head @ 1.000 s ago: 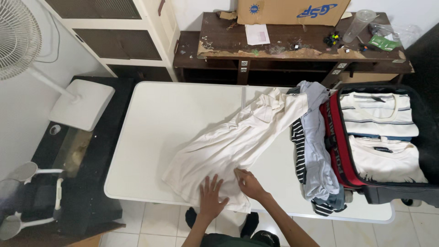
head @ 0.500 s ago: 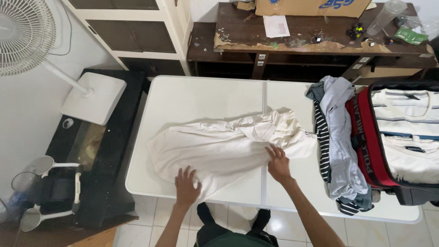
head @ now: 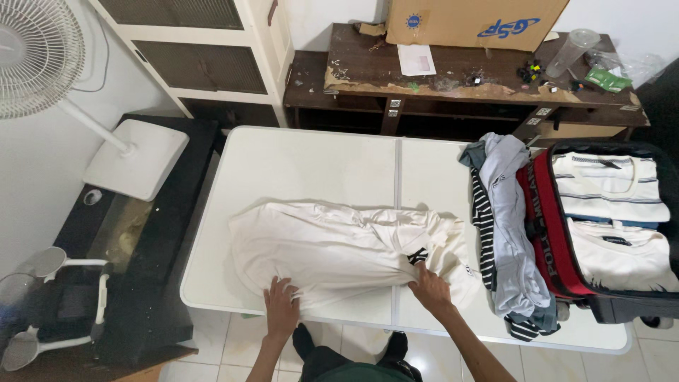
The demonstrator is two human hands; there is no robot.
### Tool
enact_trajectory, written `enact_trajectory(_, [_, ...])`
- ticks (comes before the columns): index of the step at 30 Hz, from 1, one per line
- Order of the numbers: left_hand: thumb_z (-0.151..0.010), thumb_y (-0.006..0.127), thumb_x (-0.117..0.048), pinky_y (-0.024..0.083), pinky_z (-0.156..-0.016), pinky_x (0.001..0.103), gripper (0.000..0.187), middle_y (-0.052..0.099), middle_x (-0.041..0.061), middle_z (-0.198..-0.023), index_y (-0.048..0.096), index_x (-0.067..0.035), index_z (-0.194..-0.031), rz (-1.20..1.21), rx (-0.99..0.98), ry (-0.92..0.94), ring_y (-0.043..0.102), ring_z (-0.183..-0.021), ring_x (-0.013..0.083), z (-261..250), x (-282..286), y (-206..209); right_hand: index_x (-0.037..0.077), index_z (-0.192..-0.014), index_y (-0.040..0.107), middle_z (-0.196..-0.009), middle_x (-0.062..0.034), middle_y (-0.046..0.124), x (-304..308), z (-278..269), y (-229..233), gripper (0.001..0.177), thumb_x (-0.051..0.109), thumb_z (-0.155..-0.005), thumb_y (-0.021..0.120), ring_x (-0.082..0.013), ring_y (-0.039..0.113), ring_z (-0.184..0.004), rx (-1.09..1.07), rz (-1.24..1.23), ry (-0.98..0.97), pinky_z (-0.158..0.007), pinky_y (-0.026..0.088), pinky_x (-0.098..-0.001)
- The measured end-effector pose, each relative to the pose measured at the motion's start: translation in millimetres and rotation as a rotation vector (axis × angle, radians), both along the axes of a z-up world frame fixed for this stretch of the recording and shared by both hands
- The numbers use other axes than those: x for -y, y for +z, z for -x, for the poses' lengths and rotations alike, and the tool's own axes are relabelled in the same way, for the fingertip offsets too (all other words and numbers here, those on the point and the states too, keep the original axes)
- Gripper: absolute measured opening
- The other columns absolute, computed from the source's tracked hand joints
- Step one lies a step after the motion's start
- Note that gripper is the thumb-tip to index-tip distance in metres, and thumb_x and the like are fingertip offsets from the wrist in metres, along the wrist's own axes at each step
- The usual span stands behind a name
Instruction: The person folds a striped shirt and a white graphic shirt on a white table and places them into an open suitcase.
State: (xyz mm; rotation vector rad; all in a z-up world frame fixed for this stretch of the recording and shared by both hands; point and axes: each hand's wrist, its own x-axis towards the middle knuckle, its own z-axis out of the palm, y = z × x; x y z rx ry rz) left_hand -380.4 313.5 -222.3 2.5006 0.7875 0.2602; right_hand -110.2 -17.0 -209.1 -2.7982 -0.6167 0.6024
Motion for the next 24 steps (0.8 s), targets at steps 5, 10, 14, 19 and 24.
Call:
enact_trajectory(5, [-0.084, 0.064, -0.007, 0.015, -0.114, 0.076, 0.025, 0.047, 0.007, -0.145, 0.067, -0.014, -0.108, 0.001, -0.107, 0.094, 0.024, -0.152, 0.0371, 0.8, 1.4, 4.2, 0.008, -0.133, 0.054, -0.088, -0.0188, 0.077, 15.7, -8.7, 9.5, 0.07, 0.053, -0.085, 0.077, -0.0337, 0.075, -0.08, -0.223, -0.069, 0.091, -0.066, 0.06, -0.0427])
enact_trajectory(10, [-0.083, 0.061, -0.003, 0.018, -0.111, 0.079, 0.031, 0.043, 0.006, -0.149, 0.067, -0.017, -0.11, -0.02, -0.093, 0.123, 0.021, -0.154, 0.0374, 10.3, -1.3, -2.4, -0.007, -0.124, 0.066, -0.089, -0.0138, 0.08, 3.3, -58.1, 14.1, 0.072, 0.058, -0.094, 0.059, -0.0272, 0.079, -0.064, -0.881, -0.503, -0.592, -0.045, 0.057, -0.0337])
enact_trajectory(14, [-0.082, 0.061, -0.003, 0.022, -0.11, 0.078, 0.033, 0.042, 0.007, -0.149, 0.066, -0.018, -0.111, -0.021, -0.066, 0.072, 0.021, -0.153, 0.0389, 18.1, -7.1, -8.3, -0.004, -0.123, 0.07, -0.093, -0.0167, 0.081, -24.1, -73.3, 0.4, 0.065, 0.053, -0.094, 0.059, -0.0252, 0.073, -0.062, -0.88, -0.458, -0.593, -0.041, 0.046, -0.0283])
enact_trajectory(19, [-0.082, 0.064, -0.004, 0.022, -0.112, 0.076, 0.03, 0.042, 0.007, -0.15, 0.066, -0.017, -0.11, 0.018, -0.118, 0.069, 0.021, -0.152, 0.0391, 16.1, -14.9, -6.9, 0.0, -0.134, 0.062, -0.126, -0.0188, 0.075, -71.1, -139.4, 23.3, 0.041, 0.027, -0.104, 0.057, -0.0325, 0.075, -0.102, -0.847, -0.873, -0.699, -0.075, 0.063, -0.0344])
enact_trajectory(24, [-0.083, 0.064, -0.006, 0.023, -0.111, 0.076, 0.029, 0.044, 0.008, -0.149, 0.066, -0.016, -0.111, -0.034, -0.015, 0.053, 0.025, -0.151, 0.0397, 18.7, -12.6, -6.0, 0.014, -0.148, 0.048, -0.148, -0.0043, 0.056, -69.8, -168.2, 63.2, 0.048, 0.036, -0.105, 0.049, -0.0295, 0.054, -0.136, -0.518, -1.386, -0.487, -0.103, 0.051, -0.0454])
